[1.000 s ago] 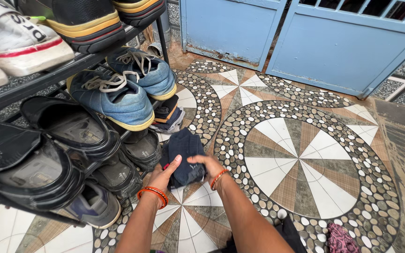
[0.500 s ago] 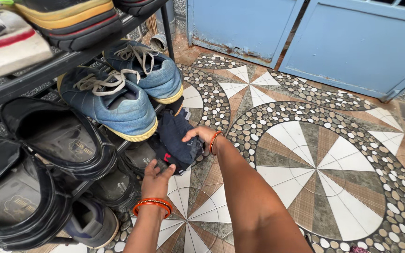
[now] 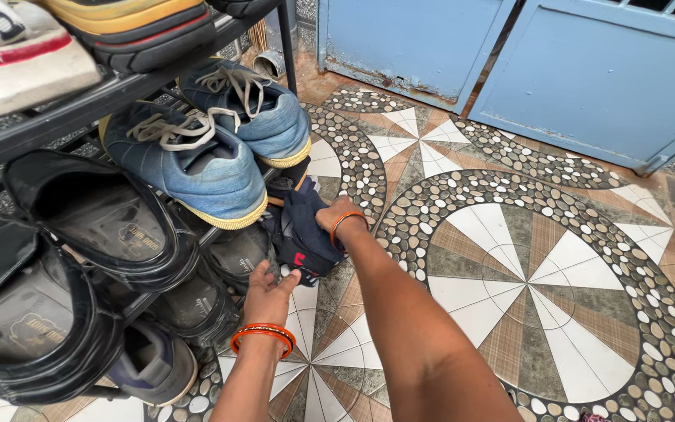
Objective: The person folds several pairs of socks and places them on the bottom shelf of a shoe rack. They then adjust the position of shoes on the rack to make space and ensure neatness.
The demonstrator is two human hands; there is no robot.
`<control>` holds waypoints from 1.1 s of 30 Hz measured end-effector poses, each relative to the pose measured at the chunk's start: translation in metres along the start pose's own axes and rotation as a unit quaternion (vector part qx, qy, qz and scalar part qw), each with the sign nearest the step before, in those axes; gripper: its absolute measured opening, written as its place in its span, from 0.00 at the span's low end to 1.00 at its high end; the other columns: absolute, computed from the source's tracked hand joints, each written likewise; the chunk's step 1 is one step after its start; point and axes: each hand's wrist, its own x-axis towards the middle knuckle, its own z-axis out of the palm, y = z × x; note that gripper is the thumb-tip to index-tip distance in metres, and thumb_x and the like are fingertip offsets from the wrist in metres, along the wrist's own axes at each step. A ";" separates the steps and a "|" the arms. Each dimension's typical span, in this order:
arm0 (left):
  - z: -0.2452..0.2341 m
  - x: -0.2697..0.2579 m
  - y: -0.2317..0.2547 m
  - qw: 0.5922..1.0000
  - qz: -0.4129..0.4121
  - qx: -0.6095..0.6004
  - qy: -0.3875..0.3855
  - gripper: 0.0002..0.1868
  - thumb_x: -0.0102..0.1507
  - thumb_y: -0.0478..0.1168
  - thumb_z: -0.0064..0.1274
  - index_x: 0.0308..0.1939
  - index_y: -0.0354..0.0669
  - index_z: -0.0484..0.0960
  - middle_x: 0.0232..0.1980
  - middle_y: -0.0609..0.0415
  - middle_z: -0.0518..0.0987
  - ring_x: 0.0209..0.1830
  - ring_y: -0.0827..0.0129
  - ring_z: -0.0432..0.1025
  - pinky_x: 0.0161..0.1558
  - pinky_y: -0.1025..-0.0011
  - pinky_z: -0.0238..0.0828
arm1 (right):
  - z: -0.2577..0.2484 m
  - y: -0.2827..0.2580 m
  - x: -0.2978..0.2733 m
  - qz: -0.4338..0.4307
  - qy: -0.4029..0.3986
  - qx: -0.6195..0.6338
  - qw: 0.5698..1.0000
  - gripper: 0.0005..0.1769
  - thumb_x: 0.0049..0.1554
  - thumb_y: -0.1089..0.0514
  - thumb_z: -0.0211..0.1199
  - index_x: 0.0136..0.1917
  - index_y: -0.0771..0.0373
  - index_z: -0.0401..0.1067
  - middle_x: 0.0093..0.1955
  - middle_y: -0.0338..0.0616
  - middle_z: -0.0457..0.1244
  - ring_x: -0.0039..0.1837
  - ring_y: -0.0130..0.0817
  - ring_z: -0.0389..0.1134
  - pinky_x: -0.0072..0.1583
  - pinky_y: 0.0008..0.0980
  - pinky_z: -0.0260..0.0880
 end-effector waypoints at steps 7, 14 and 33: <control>0.000 0.017 -0.017 0.999 0.035 -0.038 -0.002 0.44 0.58 0.40 0.61 0.76 0.46 0.59 0.75 0.44 0.66 0.72 0.56 0.65 0.69 0.60 0.61 | 0.041 0.014 -0.018 -0.188 0.203 0.048 0.960 0.10 0.47 0.63 0.61 0.45 0.61 0.73 0.53 0.53 0.65 0.55 0.56 0.71 0.56 0.48 0.72; -0.012 0.034 -0.026 0.967 0.244 0.074 0.030 0.36 0.59 0.34 0.57 0.72 0.48 0.68 0.74 0.45 0.68 0.74 0.57 0.63 0.70 0.62 0.59 | 0.048 0.007 -0.088 -0.313 0.208 0.062 0.925 0.17 0.60 0.48 0.64 0.58 0.57 0.74 0.60 0.51 0.65 0.65 0.53 0.66 0.64 0.54 0.66; -0.011 -0.012 0.016 0.931 0.167 0.320 0.058 0.33 0.60 0.45 0.58 0.70 0.61 0.72 0.74 0.52 0.69 0.68 0.51 0.69 0.65 0.55 0.64 | 0.044 0.015 -0.127 -0.285 0.099 -0.215 0.929 0.56 0.56 0.52 0.63 0.84 0.56 0.28 0.84 0.58 0.36 0.84 0.51 0.38 0.74 0.72 0.37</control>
